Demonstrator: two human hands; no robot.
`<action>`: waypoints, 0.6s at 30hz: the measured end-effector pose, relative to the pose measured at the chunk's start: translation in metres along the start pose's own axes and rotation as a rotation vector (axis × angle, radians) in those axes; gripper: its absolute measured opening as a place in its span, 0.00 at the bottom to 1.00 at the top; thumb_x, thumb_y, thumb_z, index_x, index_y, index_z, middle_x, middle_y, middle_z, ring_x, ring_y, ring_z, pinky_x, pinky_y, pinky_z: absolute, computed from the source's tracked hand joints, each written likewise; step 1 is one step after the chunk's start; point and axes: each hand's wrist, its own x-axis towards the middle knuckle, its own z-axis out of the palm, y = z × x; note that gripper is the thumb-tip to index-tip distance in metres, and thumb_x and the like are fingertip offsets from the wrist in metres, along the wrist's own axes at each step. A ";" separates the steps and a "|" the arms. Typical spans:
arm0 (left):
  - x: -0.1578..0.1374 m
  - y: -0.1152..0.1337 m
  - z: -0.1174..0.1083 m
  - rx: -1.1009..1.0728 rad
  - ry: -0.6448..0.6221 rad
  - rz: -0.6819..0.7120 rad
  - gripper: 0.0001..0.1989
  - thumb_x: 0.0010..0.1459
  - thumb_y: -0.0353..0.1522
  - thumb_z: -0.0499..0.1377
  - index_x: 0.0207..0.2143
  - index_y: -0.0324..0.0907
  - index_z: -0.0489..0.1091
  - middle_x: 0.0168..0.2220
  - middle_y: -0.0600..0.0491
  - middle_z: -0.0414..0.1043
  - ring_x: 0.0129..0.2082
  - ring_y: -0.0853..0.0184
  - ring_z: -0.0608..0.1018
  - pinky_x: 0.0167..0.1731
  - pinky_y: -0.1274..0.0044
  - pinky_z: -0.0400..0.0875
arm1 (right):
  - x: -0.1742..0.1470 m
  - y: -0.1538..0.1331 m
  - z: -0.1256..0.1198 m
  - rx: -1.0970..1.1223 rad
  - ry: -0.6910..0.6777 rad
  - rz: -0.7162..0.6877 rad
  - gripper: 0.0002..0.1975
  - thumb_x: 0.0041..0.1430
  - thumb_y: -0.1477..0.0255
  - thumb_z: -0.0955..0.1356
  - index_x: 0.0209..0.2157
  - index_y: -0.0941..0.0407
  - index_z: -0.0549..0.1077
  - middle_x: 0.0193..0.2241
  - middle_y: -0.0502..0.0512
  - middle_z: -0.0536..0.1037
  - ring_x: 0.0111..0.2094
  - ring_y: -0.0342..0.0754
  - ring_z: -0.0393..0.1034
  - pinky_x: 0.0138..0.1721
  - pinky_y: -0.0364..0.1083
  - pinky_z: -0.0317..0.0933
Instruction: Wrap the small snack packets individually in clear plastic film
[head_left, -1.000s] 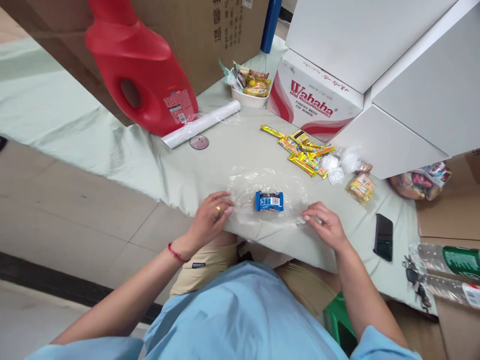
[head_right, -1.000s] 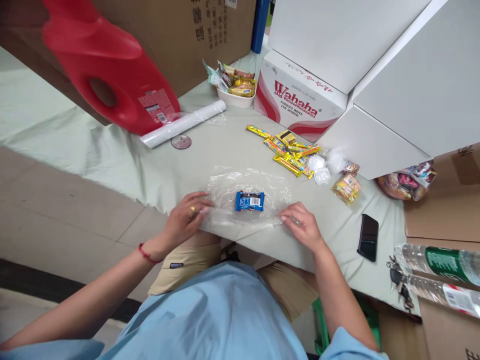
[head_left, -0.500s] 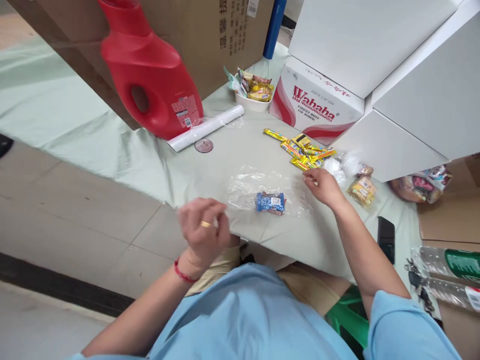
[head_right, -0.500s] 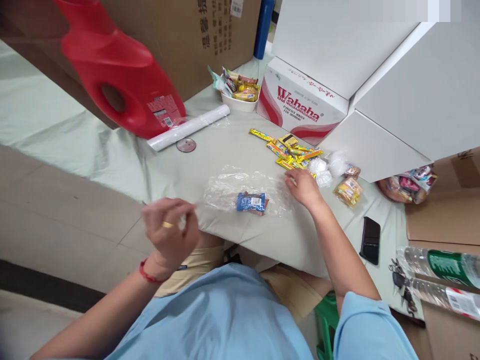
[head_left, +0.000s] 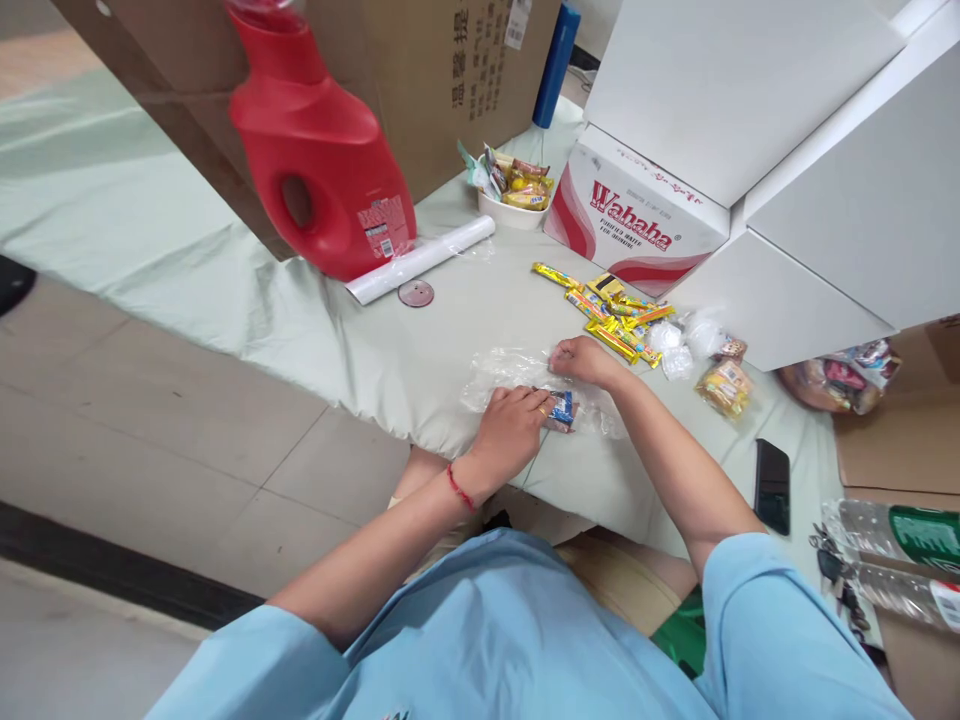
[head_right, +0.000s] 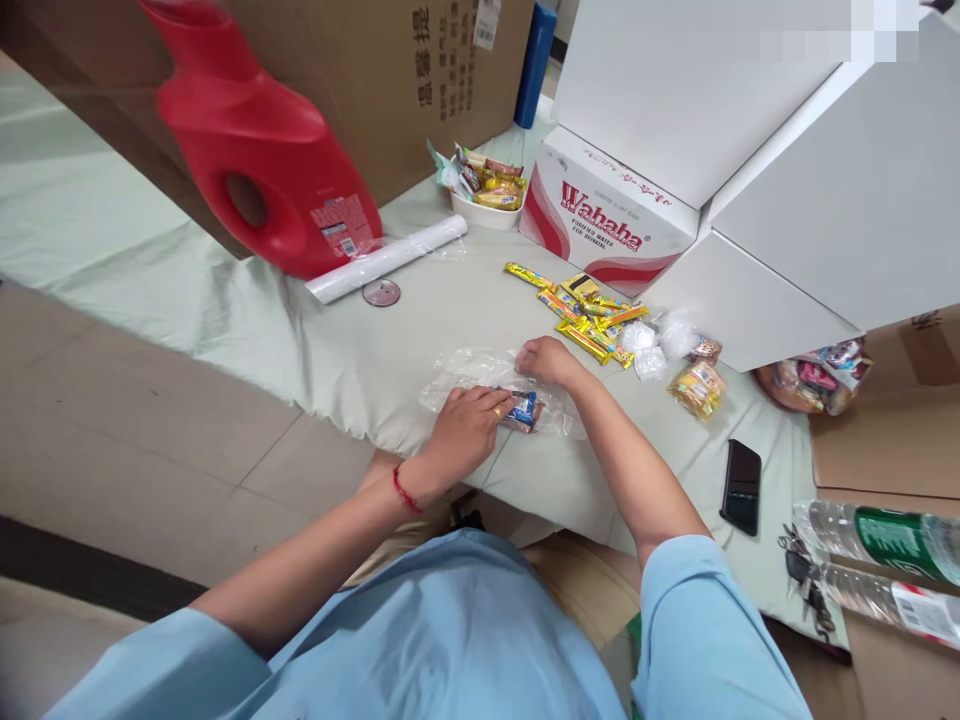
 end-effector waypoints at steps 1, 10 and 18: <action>0.000 -0.001 0.000 -0.006 -0.004 0.005 0.22 0.68 0.24 0.52 0.58 0.45 0.76 0.60 0.48 0.78 0.55 0.55 0.75 0.49 0.60 0.66 | 0.000 0.003 -0.002 0.058 -0.012 -0.022 0.07 0.58 0.70 0.74 0.37 0.58 0.80 0.26 0.48 0.77 0.30 0.45 0.69 0.35 0.43 0.60; 0.001 0.004 -0.002 -0.012 0.023 0.039 0.19 0.70 0.27 0.52 0.56 0.47 0.77 0.57 0.46 0.76 0.56 0.53 0.71 0.49 0.61 0.66 | -0.051 -0.008 -0.009 -0.199 0.235 -0.480 0.07 0.65 0.71 0.69 0.39 0.55 0.82 0.46 0.60 0.77 0.46 0.53 0.70 0.50 0.50 0.62; -0.008 0.004 0.006 0.020 0.054 -0.044 0.18 0.71 0.29 0.51 0.36 0.42 0.80 0.38 0.43 0.73 0.44 0.54 0.72 0.42 0.62 0.69 | -0.113 0.001 0.065 -0.154 0.287 -0.471 0.22 0.70 0.76 0.62 0.59 0.49 0.77 0.42 0.57 0.73 0.37 0.47 0.70 0.38 0.44 0.66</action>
